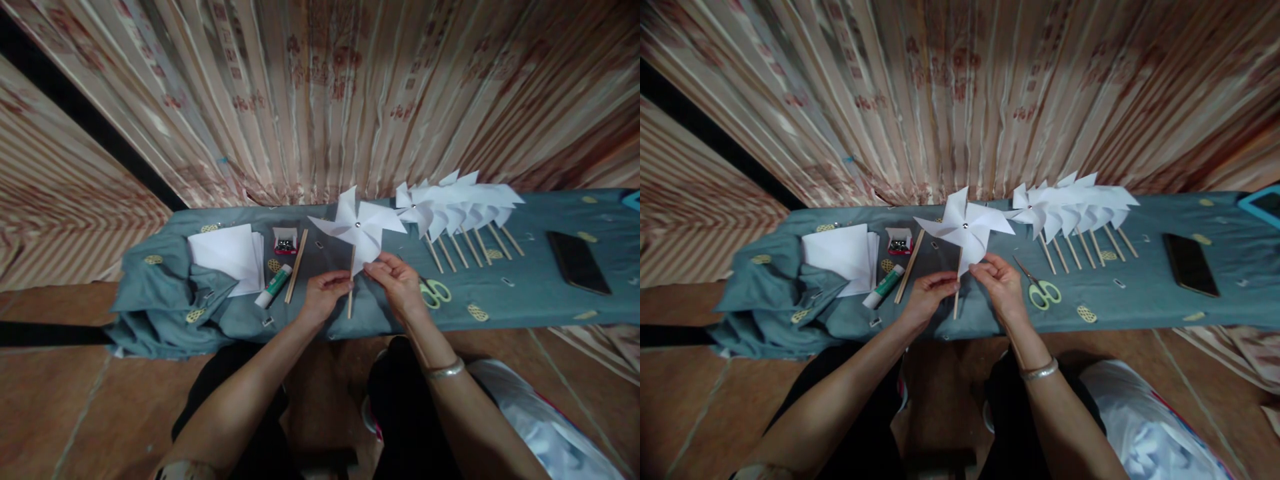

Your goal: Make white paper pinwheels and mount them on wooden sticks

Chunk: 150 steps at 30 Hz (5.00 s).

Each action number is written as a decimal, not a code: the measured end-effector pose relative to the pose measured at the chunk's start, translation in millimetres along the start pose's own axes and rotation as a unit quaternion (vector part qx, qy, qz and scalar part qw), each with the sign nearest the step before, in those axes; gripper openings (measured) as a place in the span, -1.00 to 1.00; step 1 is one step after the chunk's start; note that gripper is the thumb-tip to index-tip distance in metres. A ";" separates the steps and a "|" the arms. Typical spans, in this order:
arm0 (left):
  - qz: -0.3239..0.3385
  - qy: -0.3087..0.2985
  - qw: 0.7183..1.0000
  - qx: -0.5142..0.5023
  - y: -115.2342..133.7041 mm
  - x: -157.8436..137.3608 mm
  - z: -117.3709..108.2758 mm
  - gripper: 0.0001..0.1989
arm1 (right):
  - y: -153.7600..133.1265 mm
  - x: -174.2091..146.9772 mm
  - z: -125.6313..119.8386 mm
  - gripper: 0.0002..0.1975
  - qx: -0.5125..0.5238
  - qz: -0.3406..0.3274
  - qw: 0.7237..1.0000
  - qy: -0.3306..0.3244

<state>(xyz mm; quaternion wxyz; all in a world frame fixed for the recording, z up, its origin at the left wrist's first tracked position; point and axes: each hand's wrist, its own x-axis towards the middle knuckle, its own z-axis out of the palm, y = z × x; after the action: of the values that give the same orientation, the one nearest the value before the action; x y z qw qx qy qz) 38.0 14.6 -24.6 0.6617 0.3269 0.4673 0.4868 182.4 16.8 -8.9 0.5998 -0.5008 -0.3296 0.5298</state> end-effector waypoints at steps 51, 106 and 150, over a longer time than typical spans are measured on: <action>-0.019 -0.019 1.000 0.010 0.6 -1.7 -1.9 -0.70 | -11.0 24.3 -43.4 -0.66 -0.092 -0.145 0.980 0.104; 0.003 -0.019 1.000 -0.001 -2.0 1.0 1.1 -0.68 | -5.7 -7.6 3.7 -0.61 -0.067 0.000 0.997 -0.048; 0.022 -0.007 0.996 -0.085 18.5 5.9 29.4 -0.65 | -21.7 -5.6 -39.9 -0.63 -0.436 -0.159 0.886 0.010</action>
<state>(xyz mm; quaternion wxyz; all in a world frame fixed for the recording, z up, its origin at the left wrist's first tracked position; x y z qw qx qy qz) 59.8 26.7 0.4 0.6793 0.2830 0.4125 0.5369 224.7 2.8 1.2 0.4005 -0.6579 -0.5964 0.2259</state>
